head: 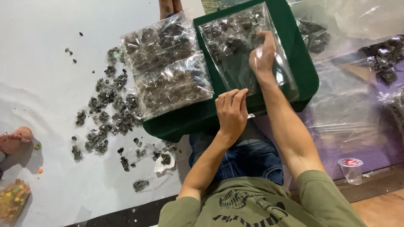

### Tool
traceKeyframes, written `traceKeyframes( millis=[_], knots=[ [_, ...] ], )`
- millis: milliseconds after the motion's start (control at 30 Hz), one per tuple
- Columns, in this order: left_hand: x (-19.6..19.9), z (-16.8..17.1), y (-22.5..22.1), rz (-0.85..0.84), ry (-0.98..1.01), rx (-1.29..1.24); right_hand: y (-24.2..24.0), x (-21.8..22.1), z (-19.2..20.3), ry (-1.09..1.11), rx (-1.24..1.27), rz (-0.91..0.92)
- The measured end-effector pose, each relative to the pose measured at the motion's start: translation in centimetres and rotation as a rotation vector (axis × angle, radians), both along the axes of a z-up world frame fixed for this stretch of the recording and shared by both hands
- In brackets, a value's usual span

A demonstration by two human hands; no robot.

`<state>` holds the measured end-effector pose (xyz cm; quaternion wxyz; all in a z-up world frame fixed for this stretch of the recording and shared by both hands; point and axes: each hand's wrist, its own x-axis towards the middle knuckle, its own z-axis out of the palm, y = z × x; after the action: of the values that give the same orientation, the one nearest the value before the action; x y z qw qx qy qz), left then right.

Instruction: The person picks up small black items from a pile on the floor by hand and places them into a small plastic bag. They then put the filled bag into a larger plastic bag resting on a green mat.

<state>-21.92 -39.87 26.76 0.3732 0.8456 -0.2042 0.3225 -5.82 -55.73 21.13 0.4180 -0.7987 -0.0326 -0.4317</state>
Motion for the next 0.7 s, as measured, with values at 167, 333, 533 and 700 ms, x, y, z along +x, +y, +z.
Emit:
traceKeyframes(
  millis=[167,333,533,700],
  knots=[
    [0.1,-0.4,-0.1,0.004,0.002,-0.001,-0.3,1.3,-0.2,0.016,-0.095,-0.047],
    [0.0,-0.2,-0.1,-0.01,0.007,-0.022,-0.3,1.8,-0.8,0.038,-0.039,-0.11],
    [0.1,-0.2,-0.2,-0.01,0.014,-0.014,-0.7,3.3,-2.6,0.197,-0.203,-0.21],
    [0.1,-0.3,-0.1,-0.019,0.022,-0.029,1.0,1.8,-1.0,0.23,-0.481,-0.237]
  ],
)
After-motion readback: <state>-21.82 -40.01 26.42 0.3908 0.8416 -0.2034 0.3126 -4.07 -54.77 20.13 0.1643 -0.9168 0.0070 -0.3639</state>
